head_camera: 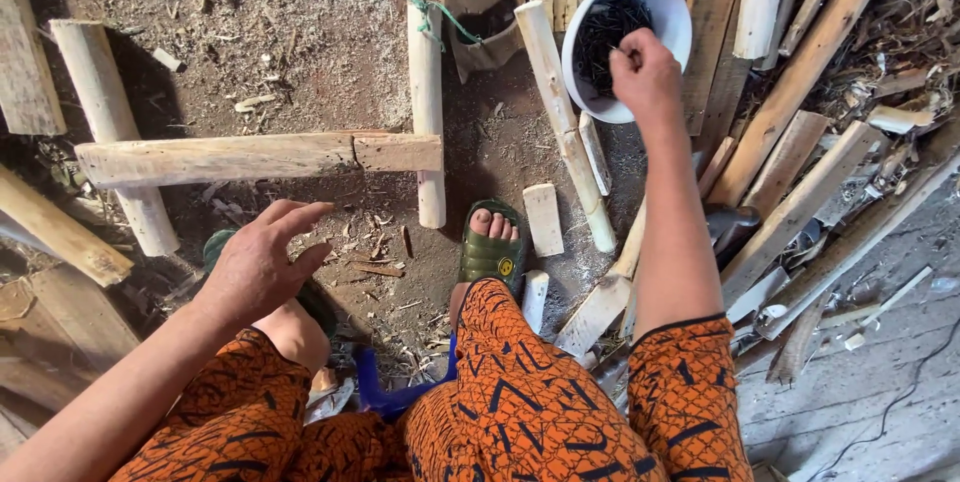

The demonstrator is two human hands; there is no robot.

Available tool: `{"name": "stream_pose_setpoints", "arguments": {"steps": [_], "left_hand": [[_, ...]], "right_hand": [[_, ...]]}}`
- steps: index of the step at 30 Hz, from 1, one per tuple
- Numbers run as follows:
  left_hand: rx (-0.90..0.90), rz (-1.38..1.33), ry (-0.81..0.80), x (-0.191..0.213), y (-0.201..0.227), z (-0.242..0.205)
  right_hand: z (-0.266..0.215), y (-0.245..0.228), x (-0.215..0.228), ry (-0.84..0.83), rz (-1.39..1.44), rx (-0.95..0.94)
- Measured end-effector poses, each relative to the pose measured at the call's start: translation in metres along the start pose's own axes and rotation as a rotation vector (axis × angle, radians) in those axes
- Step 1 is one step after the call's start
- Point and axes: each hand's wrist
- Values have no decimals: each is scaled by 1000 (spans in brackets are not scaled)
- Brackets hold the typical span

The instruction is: The person assembles a small wooden frame by positioning pieces of wood and securing them with nails. They use a hand saw to cut a piece of wood, then use a hammer to drive nails into the joints to connect the pieces together.

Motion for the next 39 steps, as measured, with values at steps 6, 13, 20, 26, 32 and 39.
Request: {"name": "stream_pose_setpoints", "arguments": {"steps": [6,13,20,26,32,39], "left_hand": [[-32,17,12,-2,-2,-2],[-193,-43,64,6,19,-3],[-130,-306,-123,-6,68,-12],[118,-851,-141,-70,77,-5],[-67,-835,130,-104,42,26],[-373,-591,627,-113,24,100]], "right_hand": [[-17,4,28,-240,716,-125],[-88,-56,53,-177,741,6],[-216,-155,-24,-406,1101,533],[-238,-146,-39,-349,1107,443],[-216,-120,-49,-358,887,331],[-164,-127,-119,-49,307,346]]}}
Point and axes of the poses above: each hand's wrist, its own z-axis towards the middle knuckle, its own x-axis out of the back of the hand, y = z × x, and after that the axes turned 13 degrees about -z, right-handed
